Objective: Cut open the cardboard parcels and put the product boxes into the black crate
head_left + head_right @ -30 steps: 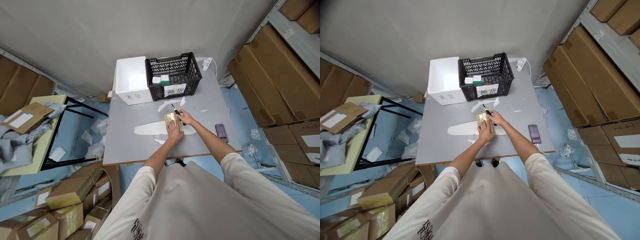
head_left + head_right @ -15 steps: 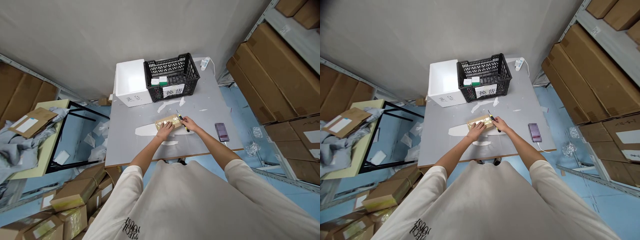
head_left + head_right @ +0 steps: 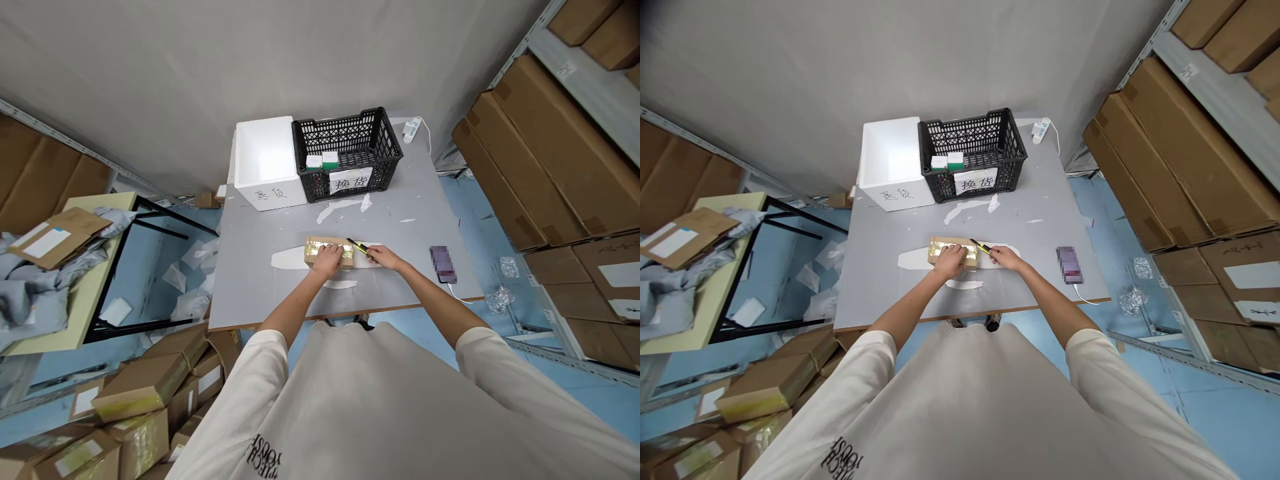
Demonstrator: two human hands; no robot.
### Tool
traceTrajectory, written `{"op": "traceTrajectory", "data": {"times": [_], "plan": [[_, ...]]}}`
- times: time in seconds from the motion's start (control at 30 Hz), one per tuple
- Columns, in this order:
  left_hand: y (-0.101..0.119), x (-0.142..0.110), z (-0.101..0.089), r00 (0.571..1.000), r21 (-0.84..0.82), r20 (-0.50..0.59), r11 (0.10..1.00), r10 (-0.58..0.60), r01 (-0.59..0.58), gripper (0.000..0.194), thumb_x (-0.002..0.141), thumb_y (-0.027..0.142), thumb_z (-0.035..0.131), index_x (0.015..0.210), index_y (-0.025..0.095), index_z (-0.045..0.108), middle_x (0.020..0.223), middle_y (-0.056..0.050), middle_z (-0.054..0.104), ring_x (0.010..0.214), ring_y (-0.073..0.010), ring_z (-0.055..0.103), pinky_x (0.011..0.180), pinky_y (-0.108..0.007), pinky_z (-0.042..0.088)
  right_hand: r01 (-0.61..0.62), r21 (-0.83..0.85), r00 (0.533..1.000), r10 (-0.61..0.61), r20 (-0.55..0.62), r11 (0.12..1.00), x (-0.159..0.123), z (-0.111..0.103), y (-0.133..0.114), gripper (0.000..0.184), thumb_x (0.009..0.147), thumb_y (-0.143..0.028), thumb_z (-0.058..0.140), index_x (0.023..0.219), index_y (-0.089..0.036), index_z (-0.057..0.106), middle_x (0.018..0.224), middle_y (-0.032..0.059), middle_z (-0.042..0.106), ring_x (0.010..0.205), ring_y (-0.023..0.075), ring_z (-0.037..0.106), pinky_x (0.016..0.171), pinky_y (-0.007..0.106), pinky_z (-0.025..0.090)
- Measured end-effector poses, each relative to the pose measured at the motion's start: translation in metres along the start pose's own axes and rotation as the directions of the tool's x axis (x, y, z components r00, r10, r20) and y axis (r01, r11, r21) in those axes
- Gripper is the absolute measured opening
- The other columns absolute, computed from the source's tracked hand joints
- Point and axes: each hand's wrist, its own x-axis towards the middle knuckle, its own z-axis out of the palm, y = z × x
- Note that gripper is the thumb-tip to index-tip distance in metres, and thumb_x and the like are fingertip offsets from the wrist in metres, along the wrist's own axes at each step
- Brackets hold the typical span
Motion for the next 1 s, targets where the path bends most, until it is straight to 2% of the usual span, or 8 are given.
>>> {"op": "traceTrajectory", "data": {"times": [0.07, 0.17, 0.3, 0.47, 0.67, 0.8, 1.0], "plan": [[0.000, 0.004, -0.001, 1.000, 0.008, 0.016, 1.000, 0.005, -0.005, 0.049, 0.085, 0.024, 0.069, 0.131, 0.021, 0.053, 0.130, -0.014, 0.060, 0.124, -0.0325, 0.056, 0.114, -0.050, 0.032, -0.004, -0.043, 1.000, 0.005, 0.009, 0.999, -0.004, -0.014, 0.006, 0.026, 0.098, -0.040, 0.050, 0.089, -0.021, 0.066, 0.097, 0.0040, 0.075, 0.073, 0.0143, 0.070, 0.063, 0.023, 0.051], [0.001, 0.007, -0.001, 1.000, 0.009, 0.020, 1.000, -0.009, 0.008, 0.055, 0.080, 0.023, 0.075, 0.130, 0.022, 0.054, 0.131, -0.013, 0.059, 0.126, -0.0324, 0.056, 0.119, -0.052, 0.026, 0.002, -0.066, 0.998, 0.002, 0.056, 0.998, -0.010, -0.029, 0.006, 0.024, 0.097, -0.043, 0.056, 0.102, -0.022, 0.067, 0.091, 0.0030, 0.075, 0.064, 0.0133, 0.068, 0.059, 0.023, 0.050], [0.002, 0.006, -0.001, 1.000, 0.032, 0.008, 0.999, -0.007, 0.007, 0.053, 0.079, 0.023, 0.077, 0.128, 0.024, 0.056, 0.133, -0.011, 0.058, 0.124, -0.0309, 0.057, 0.123, -0.052, 0.023, 0.066, -0.228, 0.994, -0.044, 0.098, 0.972, -0.012, -0.041, -0.004, 0.026, 0.094, -0.043, 0.062, 0.110, -0.024, 0.069, 0.084, 0.0007, 0.074, 0.067, 0.0150, 0.068, 0.062, 0.024, 0.048], [0.002, 0.001, 0.001, 1.000, 0.055, -0.019, 0.998, 0.019, -0.018, 0.050, 0.082, 0.022, 0.076, 0.128, 0.022, 0.058, 0.132, -0.014, 0.056, 0.124, -0.0302, 0.057, 0.123, -0.050, 0.025, 0.181, -0.515, 0.983, -0.149, 0.102, 0.838, 0.005, -0.048, -0.023, 0.022, 0.092, -0.040, 0.064, 0.106, -0.027, 0.075, 0.085, 0.0030, 0.075, 0.076, 0.0211, 0.066, 0.070, 0.029, 0.045], [0.002, -0.002, 0.001, 1.000, 0.032, -0.024, 0.999, -0.004, 0.005, 0.049, 0.084, 0.022, 0.075, 0.129, 0.026, 0.057, 0.134, -0.012, 0.056, 0.127, -0.0305, 0.055, 0.121, -0.049, 0.029, 0.270, -0.650, 0.963, -0.195, 0.187, 0.710, 0.029, -0.039, -0.050, 0.013, 0.091, -0.031, 0.063, 0.094, -0.029, 0.076, 0.094, 0.0047, 0.077, 0.090, 0.0262, 0.068, 0.086, 0.036, 0.044], [0.002, -0.002, 0.000, 1.000, -0.003, -0.023, 1.000, -0.008, 0.008, 0.046, 0.085, 0.021, 0.073, 0.128, 0.025, 0.057, 0.133, -0.012, 0.056, 0.125, -0.0298, 0.057, 0.121, -0.049, 0.027, 0.243, -0.618, 0.967, -0.141, 0.210, 0.748, 0.033, -0.041, -0.051, 0.010, 0.087, -0.032, 0.066, 0.090, -0.028, 0.075, 0.083, 0.0042, 0.074, 0.079, 0.0241, 0.065, 0.079, 0.034, 0.045], [-0.001, -0.002, 0.004, 0.999, -0.012, -0.045, 1.000, -0.003, 0.002, 0.047, 0.085, 0.022, 0.074, 0.129, 0.021, 0.057, 0.131, -0.014, 0.055, 0.120, -0.0288, 0.059, 0.123, -0.045, 0.027, 0.147, -0.384, 0.956, -0.032, 0.290, 0.912, 0.014, -0.040, -0.016, 0.027, 0.093, -0.044, 0.054, 0.095, -0.025, 0.072, 0.075, 0.0002, 0.069, 0.063, 0.0169, 0.055, 0.060, 0.027, 0.041]]}}
